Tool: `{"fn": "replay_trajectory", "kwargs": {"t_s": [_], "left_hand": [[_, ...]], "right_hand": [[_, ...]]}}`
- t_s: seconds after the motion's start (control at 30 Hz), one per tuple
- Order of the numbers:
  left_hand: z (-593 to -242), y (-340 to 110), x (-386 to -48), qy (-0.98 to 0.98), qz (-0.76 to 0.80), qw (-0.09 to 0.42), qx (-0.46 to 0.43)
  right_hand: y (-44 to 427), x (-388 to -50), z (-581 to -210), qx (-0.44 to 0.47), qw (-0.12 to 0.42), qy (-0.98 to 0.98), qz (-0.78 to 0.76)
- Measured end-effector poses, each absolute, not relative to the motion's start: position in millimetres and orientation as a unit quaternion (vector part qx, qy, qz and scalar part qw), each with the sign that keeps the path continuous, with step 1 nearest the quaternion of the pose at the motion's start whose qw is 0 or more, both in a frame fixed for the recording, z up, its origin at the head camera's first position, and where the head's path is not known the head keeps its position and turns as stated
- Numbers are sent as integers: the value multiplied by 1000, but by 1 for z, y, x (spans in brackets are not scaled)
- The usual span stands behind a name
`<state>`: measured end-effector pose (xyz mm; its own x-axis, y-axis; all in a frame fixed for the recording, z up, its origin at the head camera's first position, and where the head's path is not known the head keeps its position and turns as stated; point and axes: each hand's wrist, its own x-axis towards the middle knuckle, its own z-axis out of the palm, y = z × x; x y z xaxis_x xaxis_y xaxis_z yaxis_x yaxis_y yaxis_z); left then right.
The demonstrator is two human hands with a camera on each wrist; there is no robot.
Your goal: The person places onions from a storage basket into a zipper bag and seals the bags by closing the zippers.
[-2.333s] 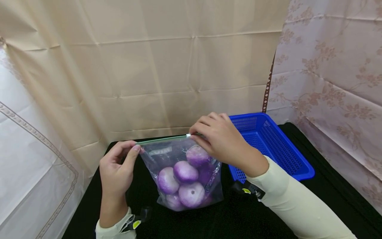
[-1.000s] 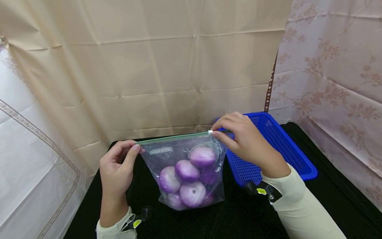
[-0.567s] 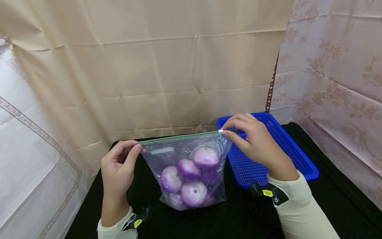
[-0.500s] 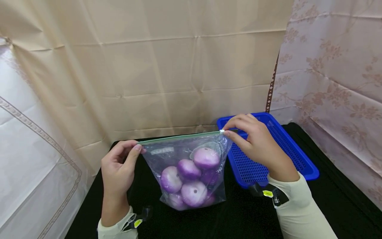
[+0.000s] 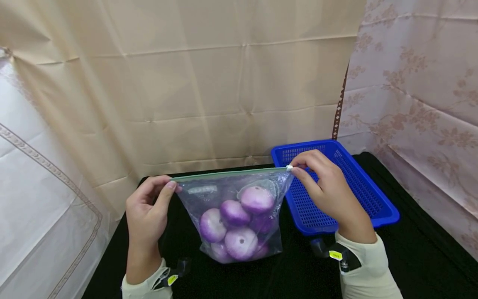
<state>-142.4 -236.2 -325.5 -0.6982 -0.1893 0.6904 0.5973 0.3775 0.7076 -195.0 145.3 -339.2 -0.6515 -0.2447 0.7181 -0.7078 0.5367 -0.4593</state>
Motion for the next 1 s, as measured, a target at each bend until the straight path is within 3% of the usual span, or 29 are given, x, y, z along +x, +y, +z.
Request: {"fn": "replay_trajectory", "kwargs": {"t_s": [0.27,0.7,1.0], "left_hand": [[-328,-233,-145,-752,-529,361,-157],[-327,-233,-147,-731,-546,371,-172],[-330,-235,-148,-693,-587,365,-206]], "right_hand": [[149,-192,-357,268,308,-811,420],[140,-193,-354,262,347,-795,423],[141,-188,-350,271,329,-795,431]]}}
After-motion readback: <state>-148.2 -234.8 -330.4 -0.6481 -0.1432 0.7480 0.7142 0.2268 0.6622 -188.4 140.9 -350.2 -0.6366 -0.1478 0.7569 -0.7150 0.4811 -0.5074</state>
